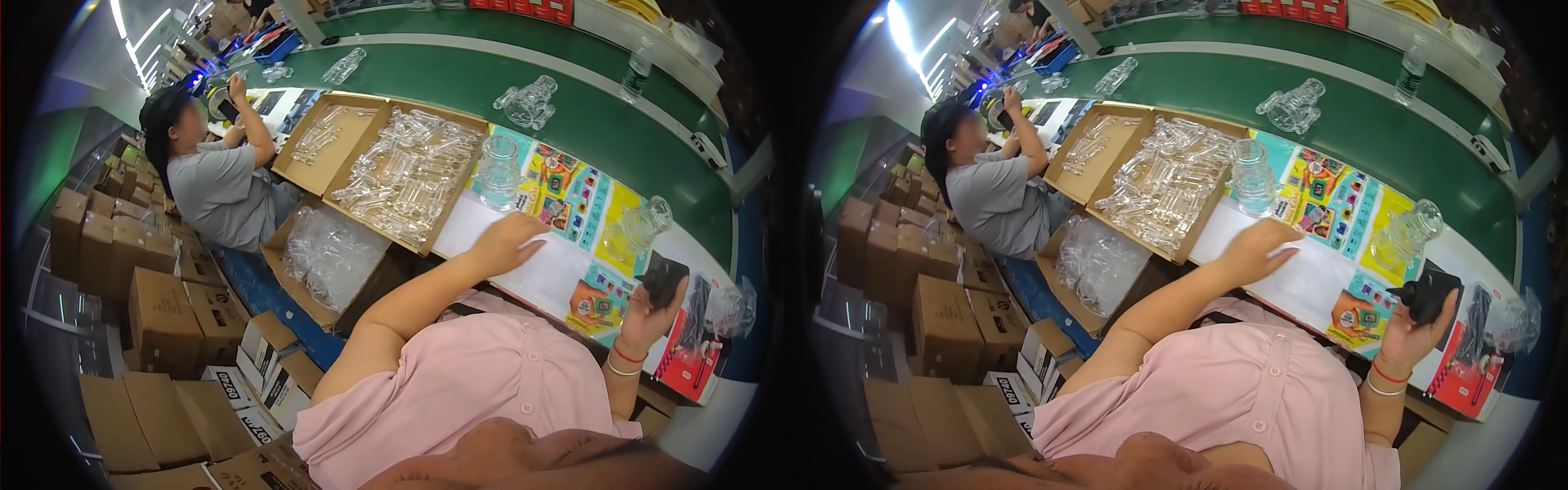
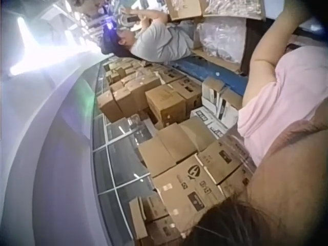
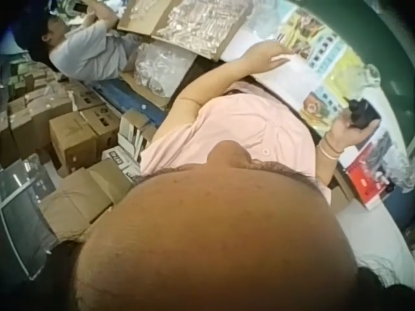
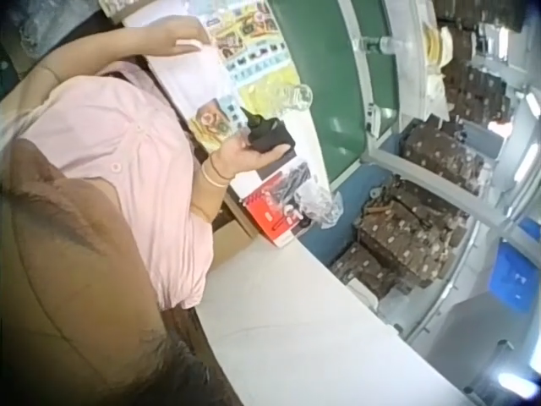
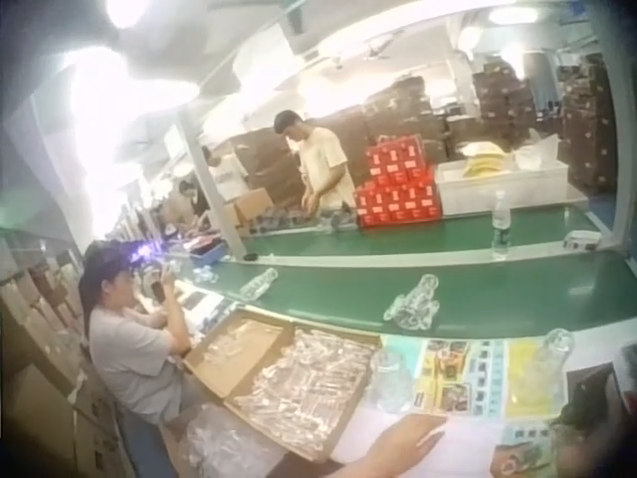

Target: The recorder is assembling and inspecting small glass jugs and plastic components at a factory workstation, using a handheld air blower to clean parts.

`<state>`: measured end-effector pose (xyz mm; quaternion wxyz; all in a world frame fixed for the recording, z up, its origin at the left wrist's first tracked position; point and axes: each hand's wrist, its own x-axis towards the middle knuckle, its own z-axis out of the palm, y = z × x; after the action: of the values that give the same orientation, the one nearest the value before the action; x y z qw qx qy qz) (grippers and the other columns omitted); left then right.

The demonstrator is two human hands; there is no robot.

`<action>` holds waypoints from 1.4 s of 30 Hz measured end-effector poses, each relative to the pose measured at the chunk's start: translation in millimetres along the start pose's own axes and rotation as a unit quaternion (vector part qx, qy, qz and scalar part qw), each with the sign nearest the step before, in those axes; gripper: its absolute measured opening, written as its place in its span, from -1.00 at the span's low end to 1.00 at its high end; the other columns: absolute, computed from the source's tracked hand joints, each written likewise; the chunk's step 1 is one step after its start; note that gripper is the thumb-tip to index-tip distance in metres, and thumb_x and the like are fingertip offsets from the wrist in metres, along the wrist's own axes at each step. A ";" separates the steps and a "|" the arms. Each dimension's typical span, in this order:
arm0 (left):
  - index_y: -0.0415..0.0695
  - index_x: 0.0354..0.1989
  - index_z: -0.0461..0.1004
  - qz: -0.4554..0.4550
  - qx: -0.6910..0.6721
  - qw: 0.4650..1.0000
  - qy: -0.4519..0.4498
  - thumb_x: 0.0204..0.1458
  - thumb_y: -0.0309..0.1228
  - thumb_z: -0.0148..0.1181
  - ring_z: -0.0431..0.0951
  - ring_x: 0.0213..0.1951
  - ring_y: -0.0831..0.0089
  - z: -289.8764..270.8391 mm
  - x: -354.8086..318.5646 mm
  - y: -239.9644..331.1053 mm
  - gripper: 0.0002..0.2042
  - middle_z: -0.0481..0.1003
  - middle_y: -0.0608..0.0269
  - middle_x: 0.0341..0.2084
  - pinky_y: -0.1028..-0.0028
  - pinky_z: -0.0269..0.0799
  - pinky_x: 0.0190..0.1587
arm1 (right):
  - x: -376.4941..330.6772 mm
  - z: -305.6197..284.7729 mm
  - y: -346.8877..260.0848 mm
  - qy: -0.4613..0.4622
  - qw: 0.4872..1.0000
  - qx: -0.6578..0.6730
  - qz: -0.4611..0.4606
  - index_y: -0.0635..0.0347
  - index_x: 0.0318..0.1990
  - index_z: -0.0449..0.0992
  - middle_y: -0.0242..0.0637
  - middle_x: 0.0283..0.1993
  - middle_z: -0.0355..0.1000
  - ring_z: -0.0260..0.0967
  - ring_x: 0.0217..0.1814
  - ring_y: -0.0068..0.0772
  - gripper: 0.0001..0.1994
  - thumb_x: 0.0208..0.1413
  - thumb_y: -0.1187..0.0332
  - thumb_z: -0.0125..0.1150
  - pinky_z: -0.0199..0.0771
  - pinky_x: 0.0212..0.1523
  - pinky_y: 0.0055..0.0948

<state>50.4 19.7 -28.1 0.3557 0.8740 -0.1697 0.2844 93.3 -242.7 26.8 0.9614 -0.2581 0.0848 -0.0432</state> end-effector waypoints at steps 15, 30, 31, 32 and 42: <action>-0.21 -0.32 0.47 -0.370 0.414 0.819 -0.146 -0.23 -0.53 0.12 0.44 -0.31 0.08 -220.9 -95.4 -136.6 -0.78 0.44 0.00 -0.34 0.23 0.36 -0.25 | 5.6 -4.3 11.0 -0.082 0.993 0.017 0.079 0.12 -0.32 0.41 -0.37 -0.37 0.39 0.19 -0.56 -0.65 -0.86 0.09 0.27 0.02 -0.07 -0.76 -0.73; -0.19 -0.24 0.32 -0.296 -0.439 0.848 -0.015 -0.07 -0.51 0.17 0.36 -0.55 0.64 -82.5 5.4 57.5 -0.78 0.41 0.28 -0.42 0.65 0.30 -0.51 | -24.2 35.1 18.2 -0.029 0.997 -0.021 0.071 0.11 -0.27 0.37 -0.34 -0.38 0.39 0.22 -0.56 -0.58 -0.80 0.12 0.20 -0.03 0.25 -0.58 -0.60; -0.21 -0.22 0.30 -0.335 -0.499 0.798 -0.048 -0.05 -0.52 0.15 0.38 -0.52 0.62 -76.2 7.9 61.7 -0.78 0.41 0.23 -0.38 0.64 0.34 -0.48 | -24.5 31.5 16.5 -0.063 0.994 -0.014 0.084 0.10 -0.27 0.37 -0.36 -0.37 0.38 0.21 -0.55 -0.61 -0.81 0.13 0.20 -0.03 0.22 -0.58 -0.61; -0.23 -0.18 0.28 -0.290 -0.527 0.796 -0.065 -0.02 -0.53 0.12 0.46 -0.38 0.53 -68.0 9.0 60.2 -0.76 0.41 0.17 -0.30 0.57 0.44 -0.34 | -25.5 32.2 15.6 -0.088 0.993 -0.009 0.078 0.11 -0.25 0.36 -0.35 -0.35 0.37 0.24 -0.52 -0.60 -0.80 0.12 0.20 -0.03 0.25 -0.54 -0.62; -0.26 -0.16 0.23 -0.252 -0.393 0.882 -0.067 -0.12 -0.71 0.11 0.49 -0.23 0.41 -42.6 1.0 82.2 -0.68 0.38 -0.04 -0.18 0.52 0.48 -0.19 | -33.0 32.3 8.7 -0.177 0.981 -0.082 -0.004 0.27 -0.18 0.30 -0.25 -0.27 0.33 0.34 -0.32 -0.47 -0.67 0.09 0.15 0.01 0.41 -0.29 -0.55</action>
<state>-5.9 -6.5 40.6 0.7171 0.6930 -0.0649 0.0358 67.2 -215.2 54.7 0.9364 -0.3404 -0.0849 0.0067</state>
